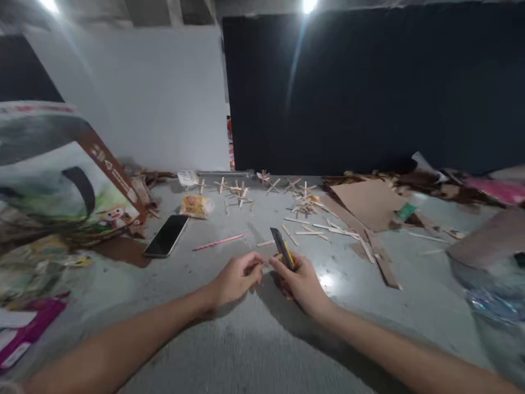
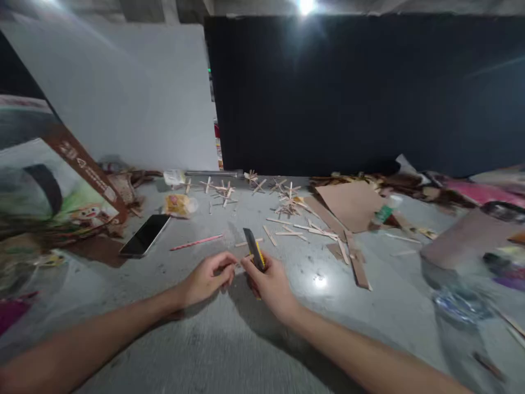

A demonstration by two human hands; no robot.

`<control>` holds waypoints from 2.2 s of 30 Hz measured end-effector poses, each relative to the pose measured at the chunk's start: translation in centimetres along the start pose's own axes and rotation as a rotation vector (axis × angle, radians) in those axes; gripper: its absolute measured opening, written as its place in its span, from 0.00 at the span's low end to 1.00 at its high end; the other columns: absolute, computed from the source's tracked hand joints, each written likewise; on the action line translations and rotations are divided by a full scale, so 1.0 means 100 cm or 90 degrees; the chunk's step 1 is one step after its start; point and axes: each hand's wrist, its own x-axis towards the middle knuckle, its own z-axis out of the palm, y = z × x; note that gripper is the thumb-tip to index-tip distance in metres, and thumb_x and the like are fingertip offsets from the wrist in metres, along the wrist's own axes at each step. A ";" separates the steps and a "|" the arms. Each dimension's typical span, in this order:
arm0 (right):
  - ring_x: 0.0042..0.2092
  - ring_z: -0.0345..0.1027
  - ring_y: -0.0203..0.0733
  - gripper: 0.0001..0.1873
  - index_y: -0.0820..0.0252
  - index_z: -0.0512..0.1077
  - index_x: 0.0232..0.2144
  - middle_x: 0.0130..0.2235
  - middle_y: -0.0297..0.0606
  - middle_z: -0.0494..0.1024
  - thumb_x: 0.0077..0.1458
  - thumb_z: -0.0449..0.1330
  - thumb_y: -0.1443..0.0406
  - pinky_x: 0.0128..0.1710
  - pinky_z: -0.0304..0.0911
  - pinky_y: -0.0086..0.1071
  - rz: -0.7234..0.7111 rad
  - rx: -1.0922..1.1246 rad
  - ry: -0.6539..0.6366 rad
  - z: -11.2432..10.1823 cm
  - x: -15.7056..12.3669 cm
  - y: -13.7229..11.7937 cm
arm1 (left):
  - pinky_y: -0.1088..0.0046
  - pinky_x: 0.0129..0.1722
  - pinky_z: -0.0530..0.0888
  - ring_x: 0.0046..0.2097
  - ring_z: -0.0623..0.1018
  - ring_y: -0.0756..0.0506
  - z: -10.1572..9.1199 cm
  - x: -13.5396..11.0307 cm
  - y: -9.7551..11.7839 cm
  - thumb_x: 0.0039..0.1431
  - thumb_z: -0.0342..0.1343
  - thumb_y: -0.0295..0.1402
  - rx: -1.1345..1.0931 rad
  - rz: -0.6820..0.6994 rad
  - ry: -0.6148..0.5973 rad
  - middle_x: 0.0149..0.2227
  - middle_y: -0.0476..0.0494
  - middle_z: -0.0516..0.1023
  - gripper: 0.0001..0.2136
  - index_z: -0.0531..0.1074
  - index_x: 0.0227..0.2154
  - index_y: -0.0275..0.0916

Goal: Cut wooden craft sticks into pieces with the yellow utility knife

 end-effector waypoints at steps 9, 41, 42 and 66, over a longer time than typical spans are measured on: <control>0.15 0.49 0.29 0.27 0.57 0.68 0.29 0.15 0.21 0.58 0.50 0.70 0.42 0.14 0.48 0.24 -0.011 -0.007 -0.015 0.000 -0.003 0.001 | 0.74 0.29 0.68 0.26 0.70 0.50 0.003 0.000 0.006 0.67 0.52 0.46 -0.014 -0.025 0.037 0.23 0.53 0.69 0.14 0.69 0.36 0.39; 0.15 0.45 0.28 0.29 0.54 0.65 0.31 0.15 0.17 0.54 0.46 0.70 0.40 0.13 0.46 0.24 -0.024 0.051 0.073 -0.001 0.002 -0.003 | 0.75 0.27 0.66 0.25 0.67 0.51 0.002 0.002 0.010 0.66 0.53 0.45 -0.053 -0.008 0.068 0.23 0.54 0.67 0.14 0.70 0.37 0.38; 0.15 0.44 0.29 0.29 0.54 0.65 0.31 0.15 0.17 0.54 0.46 0.70 0.40 0.14 0.45 0.25 -0.041 0.036 0.099 -0.003 0.004 -0.004 | 0.75 0.26 0.66 0.25 0.67 0.51 0.002 0.002 0.009 0.66 0.53 0.46 -0.056 -0.009 0.075 0.23 0.53 0.68 0.15 0.70 0.37 0.38; 0.25 0.55 0.36 0.18 0.57 0.73 0.29 0.23 0.29 0.64 0.53 0.65 0.49 0.25 0.52 0.29 -0.166 -0.203 0.107 -0.016 0.017 -0.001 | 0.75 0.23 0.64 0.22 0.67 0.52 -0.003 0.006 0.002 0.59 0.60 0.49 -0.046 -0.053 0.132 0.21 0.53 0.69 0.18 0.76 0.35 0.36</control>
